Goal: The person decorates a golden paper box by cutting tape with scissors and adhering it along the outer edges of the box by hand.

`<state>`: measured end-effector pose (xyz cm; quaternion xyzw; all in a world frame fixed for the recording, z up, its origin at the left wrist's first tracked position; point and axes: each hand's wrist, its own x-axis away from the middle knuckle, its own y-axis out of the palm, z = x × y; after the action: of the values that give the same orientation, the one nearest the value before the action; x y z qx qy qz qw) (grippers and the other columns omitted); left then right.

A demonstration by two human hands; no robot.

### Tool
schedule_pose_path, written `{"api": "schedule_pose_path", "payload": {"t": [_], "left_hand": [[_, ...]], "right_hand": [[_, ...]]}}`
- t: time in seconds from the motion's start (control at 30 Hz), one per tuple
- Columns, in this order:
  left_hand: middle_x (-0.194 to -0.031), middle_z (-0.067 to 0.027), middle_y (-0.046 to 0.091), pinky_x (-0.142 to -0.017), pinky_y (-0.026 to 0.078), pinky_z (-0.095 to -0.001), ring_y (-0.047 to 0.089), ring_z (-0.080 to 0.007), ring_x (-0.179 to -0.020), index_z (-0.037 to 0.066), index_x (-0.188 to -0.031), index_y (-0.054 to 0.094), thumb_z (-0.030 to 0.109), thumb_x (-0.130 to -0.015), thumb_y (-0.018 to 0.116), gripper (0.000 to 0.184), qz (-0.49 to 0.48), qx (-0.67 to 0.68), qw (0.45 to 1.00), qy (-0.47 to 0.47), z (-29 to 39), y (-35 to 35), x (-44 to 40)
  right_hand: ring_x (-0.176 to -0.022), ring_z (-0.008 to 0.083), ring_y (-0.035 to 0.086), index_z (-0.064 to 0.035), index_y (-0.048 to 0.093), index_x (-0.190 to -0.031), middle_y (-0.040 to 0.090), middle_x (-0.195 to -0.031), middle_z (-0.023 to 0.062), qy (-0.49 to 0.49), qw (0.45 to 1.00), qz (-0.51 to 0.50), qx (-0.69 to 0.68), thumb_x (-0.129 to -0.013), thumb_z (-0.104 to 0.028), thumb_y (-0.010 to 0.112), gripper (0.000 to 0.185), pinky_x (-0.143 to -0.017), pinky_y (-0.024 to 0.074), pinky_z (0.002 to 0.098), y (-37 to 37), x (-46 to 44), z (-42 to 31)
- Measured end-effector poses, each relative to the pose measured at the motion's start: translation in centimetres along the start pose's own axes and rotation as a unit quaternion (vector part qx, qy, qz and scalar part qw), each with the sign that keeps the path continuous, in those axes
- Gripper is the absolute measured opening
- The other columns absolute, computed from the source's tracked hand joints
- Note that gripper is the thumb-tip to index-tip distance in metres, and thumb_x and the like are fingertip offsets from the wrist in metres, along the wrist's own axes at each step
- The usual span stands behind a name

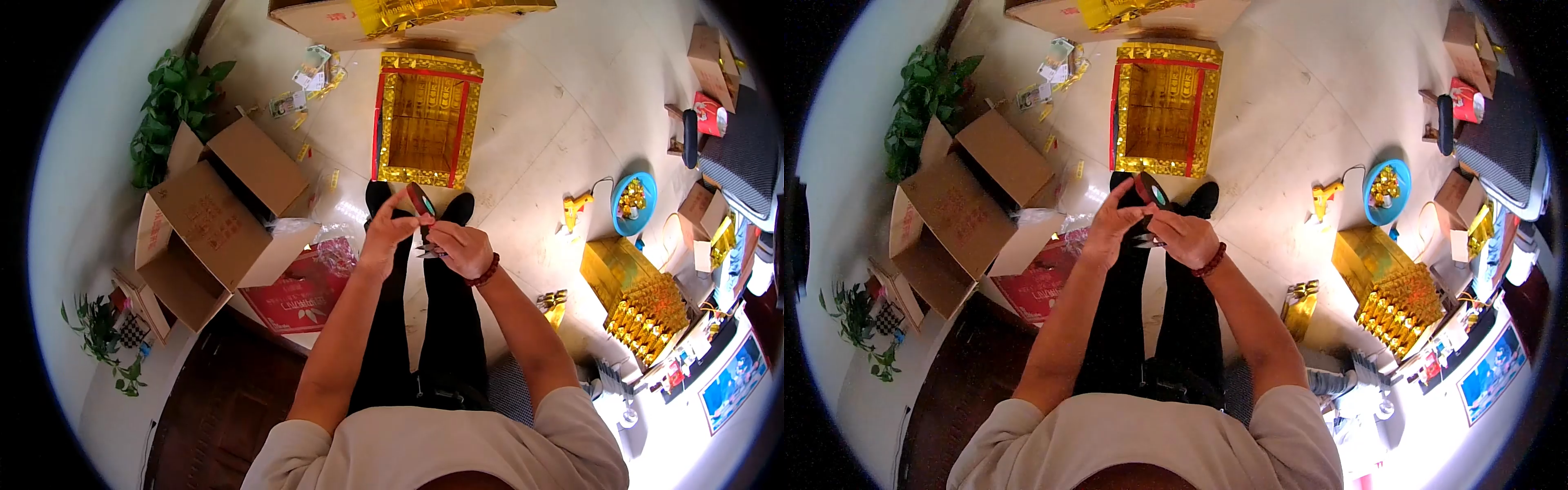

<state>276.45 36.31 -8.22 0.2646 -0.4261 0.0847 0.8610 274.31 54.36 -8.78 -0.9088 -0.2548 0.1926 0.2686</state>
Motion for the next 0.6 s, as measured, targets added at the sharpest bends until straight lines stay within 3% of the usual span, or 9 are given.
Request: {"api": "schedule_pose_path", "payload": {"t": [0.03,0.17,0.23,0.33,0.37,0.47,0.53,0.6], "left_hand": [[-0.098,-0.0161,0.068,-0.094,0.042,-0.0290,0.062,-0.0184,-0.100,0.003,-0.136,0.034,0.005,-0.079,0.070,0.067,0.000,0.011,1.000,-0.002,0.5,-0.2,-0.2],[-0.098,-0.0119,0.066,-0.095,0.041,-0.0302,0.061,-0.0168,-0.100,0.006,-0.136,0.037,-0.001,-0.073,0.073,0.073,-0.004,0.066,0.998,-0.013,1.2,-0.1,0.1],[-0.104,-0.0076,0.061,-0.099,0.038,-0.0303,0.054,-0.0160,-0.107,0.008,-0.135,0.038,-0.009,-0.068,0.071,0.077,-0.008,0.118,0.991,0.063,0.9,-0.2,0.1],[-0.112,-0.0041,0.054,-0.101,0.034,-0.0295,0.047,-0.0165,-0.113,0.009,-0.134,0.040,-0.009,-0.072,0.064,0.069,0.021,0.115,0.987,0.112,0.6,-0.6,-0.3],[-0.119,-0.0034,0.050,-0.102,0.031,-0.0298,0.044,-0.0180,-0.117,0.009,-0.132,0.041,-0.004,-0.076,0.058,0.060,0.025,0.191,0.977,0.087,0.8,-0.5,-0.7],[-0.122,-0.0033,0.048,-0.103,0.031,-0.0301,0.043,-0.0177,-0.118,0.010,-0.131,0.042,-0.001,-0.077,0.052,0.056,0.009,0.278,0.960,0.032,0.1,-2.6,-0.6],[-0.124,-0.0038,0.047,-0.105,0.029,-0.0303,0.041,-0.0187,-0.121,0.009,-0.130,0.041,-0.006,-0.071,0.049,0.062,0.014,0.243,0.968,0.060,-1.2,-3.3,-0.8],[-0.126,-0.0039,0.045,-0.107,0.027,-0.0315,0.039,-0.0201,-0.123,0.009,-0.130,0.040,-0.011,-0.066,0.048,0.068,0.003,0.030,0.994,0.104,-1.8,-3.0,0.0]], "right_hand": [[-0.071,0.0195,0.065,-0.0069,0.059,-0.096,0.062,-0.097,0.0043,-0.008,1.000,0.004,-0.004,-0.058,0.001,0.072,0.041,-0.055,0.0523,0.0286,0.1,-0.2,-0.2],[-0.070,0.0185,0.064,-0.0077,0.060,-0.096,0.061,-0.099,0.0038,-0.031,0.999,0.016,-0.006,-0.055,0.003,0.072,0.044,-0.055,0.0519,0.0280,-0.2,-1.2,-0.5],[-0.069,0.0180,0.064,-0.0077,0.060,-0.096,0.060,-0.098,0.0039,-0.038,0.999,0.029,-0.006,-0.054,0.004,0.072,0.045,-0.055,0.0517,0.0278,-0.4,-1.8,-0.8],[-0.065,0.0200,0.063,-0.0087,0.061,-0.093,0.060,-0.097,0.0053,-0.034,0.998,0.015,-0.051,-0.057,0.000,0.072,0.038,-0.052,0.0506,0.0295,-0.5,-2.3,-1.7],[-0.066,0.0204,0.063,-0.0084,0.061,-0.092,0.059,-0.098,0.0058,-0.014,0.997,0.034,-0.066,-0.056,0.001,0.072,0.039,-0.053,0.0506,0.0296,-0.3,-2.3,-2.0],[-0.069,0.0221,0.063,-0.0082,0.061,-0.091,0.057,-0.097,0.0067,0.024,0.994,0.067,-0.085,-0.054,0.004,0.074,0.041,-0.055,0.0515,0.0305,-0.1,-3.0,-2.9],[-0.070,0.0234,0.063,-0.0089,0.061,-0.091,0.056,-0.093,0.0067,0.093,0.989,0.070,-0.088,-0.056,0.005,0.074,0.040,-0.058,0.0522,0.0312,-0.3,-3.3,-3.7],[-0.071,0.0243,0.063,-0.0093,0.061,-0.091,0.055,-0.091,0.0069,0.093,0.989,0.079,-0.083,-0.058,0.004,0.074,0.039,-0.059,0.0524,0.0315,0.0,-3.5,-4.0]]}}
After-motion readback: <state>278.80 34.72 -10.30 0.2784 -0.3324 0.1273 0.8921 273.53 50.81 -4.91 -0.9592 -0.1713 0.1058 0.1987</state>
